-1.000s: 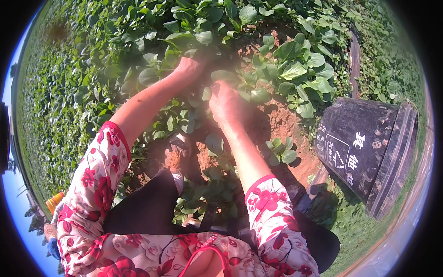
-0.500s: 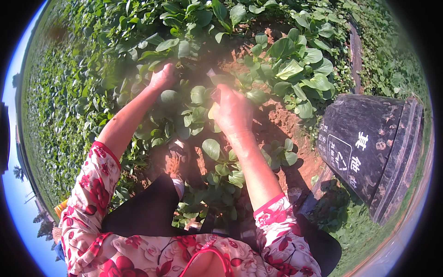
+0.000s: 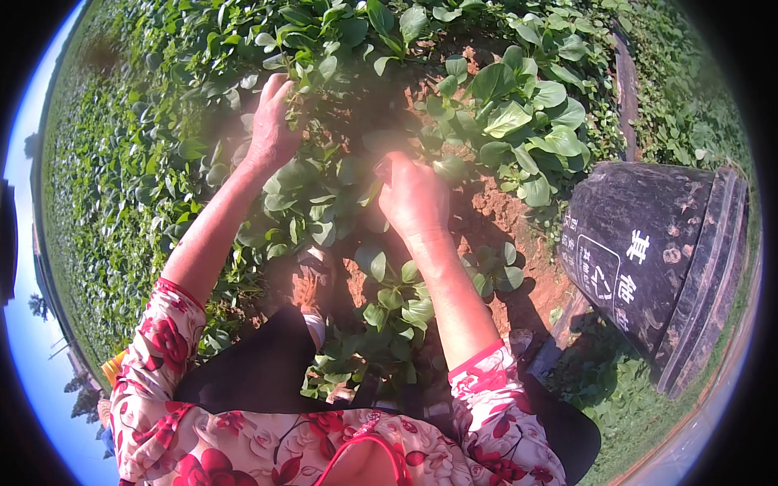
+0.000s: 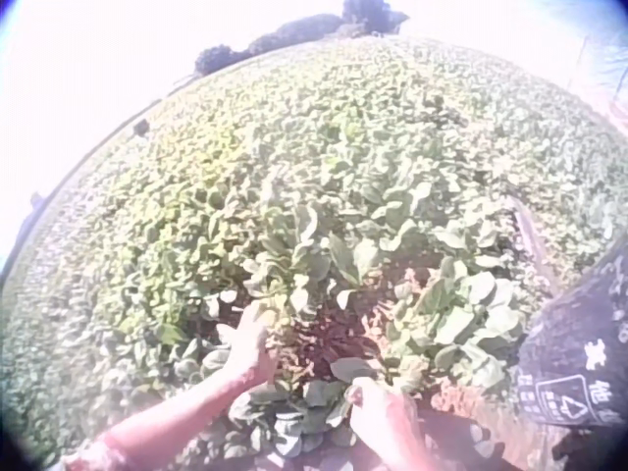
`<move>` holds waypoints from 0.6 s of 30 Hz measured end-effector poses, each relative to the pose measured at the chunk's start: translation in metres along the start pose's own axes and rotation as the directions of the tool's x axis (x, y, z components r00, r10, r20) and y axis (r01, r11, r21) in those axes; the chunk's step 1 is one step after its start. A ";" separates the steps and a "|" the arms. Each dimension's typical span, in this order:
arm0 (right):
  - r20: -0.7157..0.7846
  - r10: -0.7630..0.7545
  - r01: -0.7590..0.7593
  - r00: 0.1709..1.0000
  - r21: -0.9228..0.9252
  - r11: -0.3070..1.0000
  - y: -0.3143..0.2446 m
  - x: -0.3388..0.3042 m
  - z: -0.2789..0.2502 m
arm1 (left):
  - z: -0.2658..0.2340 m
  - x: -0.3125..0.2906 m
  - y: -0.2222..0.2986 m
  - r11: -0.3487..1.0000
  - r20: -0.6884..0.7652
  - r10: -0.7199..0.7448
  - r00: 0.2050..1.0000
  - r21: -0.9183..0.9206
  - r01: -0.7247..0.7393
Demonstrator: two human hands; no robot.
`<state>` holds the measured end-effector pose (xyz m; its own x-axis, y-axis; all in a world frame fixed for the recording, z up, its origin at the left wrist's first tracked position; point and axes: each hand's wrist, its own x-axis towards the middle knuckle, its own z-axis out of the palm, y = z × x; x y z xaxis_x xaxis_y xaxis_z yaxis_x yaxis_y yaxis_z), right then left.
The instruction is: The person harvests leafy greens from a field using a small blade and places them into a black bucket.
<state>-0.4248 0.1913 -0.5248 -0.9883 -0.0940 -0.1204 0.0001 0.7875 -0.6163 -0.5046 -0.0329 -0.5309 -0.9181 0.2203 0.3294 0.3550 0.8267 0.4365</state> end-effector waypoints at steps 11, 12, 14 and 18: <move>0.027 -0.031 0.030 0.999 0.050 0.998 -0.003 0.042 0.058 | 0.143 -0.020 -0.056 0.857 0.428 -0.101 0.898 0.496 -0.140; 0.050 -0.062 0.059 0.997 0.054 0.997 -0.003 0.046 0.064 | 0.143 -0.022 -0.064 0.856 0.427 -0.108 0.898 0.499 -0.134; 0.100 -0.089 0.093 0.991 -0.037 0.995 -0.005 0.047 0.046 | 0.128 -0.025 -0.052 0.893 0.481 -0.101 0.871 0.430 -0.134; -0.041 -0.064 0.065 0.997 0.037 0.997 -0.007 0.039 0.015 | 0.072 0.001 -0.002 0.916 0.560 -0.152 0.815 0.390 -0.098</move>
<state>-0.4614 0.1732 -0.5366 -0.9917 -0.1190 -0.0489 -0.0587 0.7567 -0.6512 -0.5188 0.0032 -0.5921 -0.9003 0.3440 -0.2667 0.3460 0.9373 0.0407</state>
